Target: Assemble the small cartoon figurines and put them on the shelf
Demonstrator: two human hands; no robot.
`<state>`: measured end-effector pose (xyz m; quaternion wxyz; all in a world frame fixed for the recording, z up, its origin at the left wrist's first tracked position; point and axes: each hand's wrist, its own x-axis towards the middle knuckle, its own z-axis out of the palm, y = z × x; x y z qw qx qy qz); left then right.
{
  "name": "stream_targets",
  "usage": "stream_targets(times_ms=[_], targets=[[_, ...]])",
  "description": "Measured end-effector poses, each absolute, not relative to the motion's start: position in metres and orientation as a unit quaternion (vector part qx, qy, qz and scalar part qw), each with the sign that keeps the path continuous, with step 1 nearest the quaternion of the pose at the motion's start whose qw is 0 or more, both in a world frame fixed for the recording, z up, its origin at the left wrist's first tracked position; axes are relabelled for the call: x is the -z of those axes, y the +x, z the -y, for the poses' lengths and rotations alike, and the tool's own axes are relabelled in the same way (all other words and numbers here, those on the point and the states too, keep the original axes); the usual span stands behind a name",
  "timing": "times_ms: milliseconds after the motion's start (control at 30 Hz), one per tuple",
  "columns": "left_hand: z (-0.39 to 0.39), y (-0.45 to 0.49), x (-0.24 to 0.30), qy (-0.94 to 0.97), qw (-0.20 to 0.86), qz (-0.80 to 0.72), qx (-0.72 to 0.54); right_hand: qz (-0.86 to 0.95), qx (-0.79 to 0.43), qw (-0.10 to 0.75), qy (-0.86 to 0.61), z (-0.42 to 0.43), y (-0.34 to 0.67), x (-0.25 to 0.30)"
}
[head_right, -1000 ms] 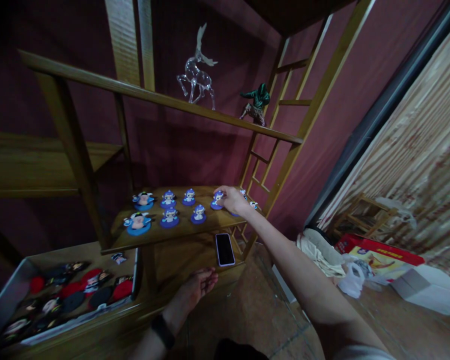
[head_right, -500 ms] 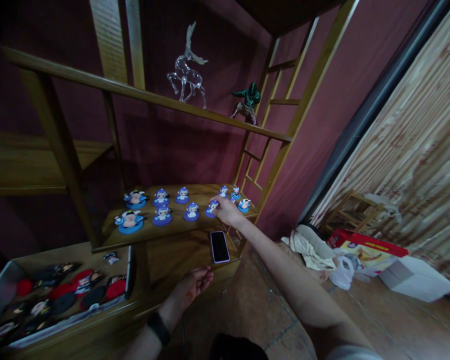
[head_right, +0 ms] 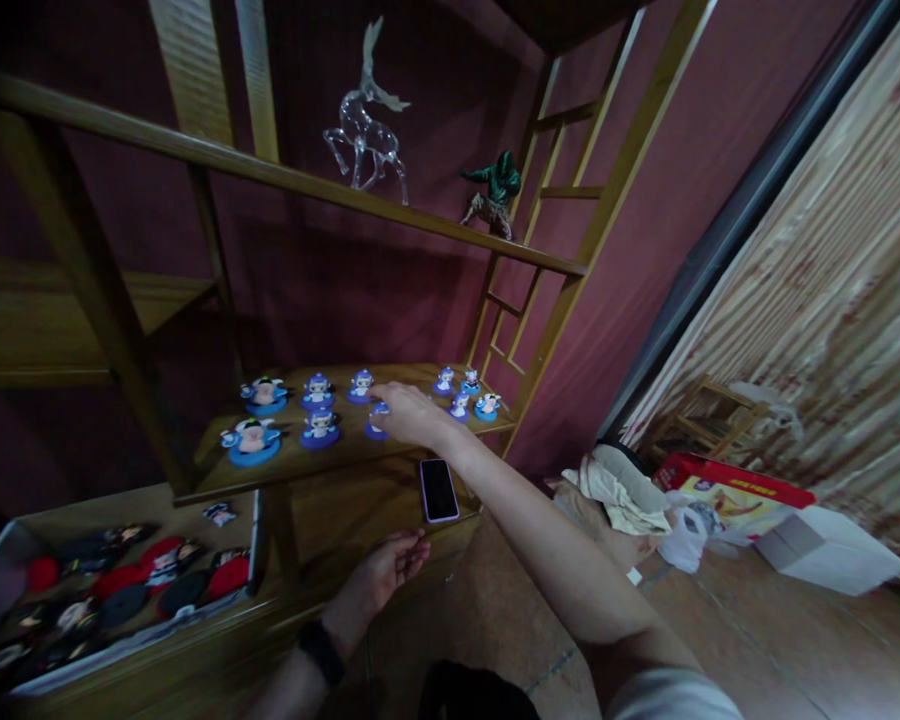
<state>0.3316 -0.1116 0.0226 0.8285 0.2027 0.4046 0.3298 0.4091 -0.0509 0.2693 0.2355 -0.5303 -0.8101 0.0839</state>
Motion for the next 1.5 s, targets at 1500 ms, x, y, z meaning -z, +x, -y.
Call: stream_targets(times_ms=[1500], targets=[[0.107,0.326,-0.027,0.224,0.822,-0.409,-0.327,0.791,-0.069,0.129,-0.593,0.047,0.468,-0.264]])
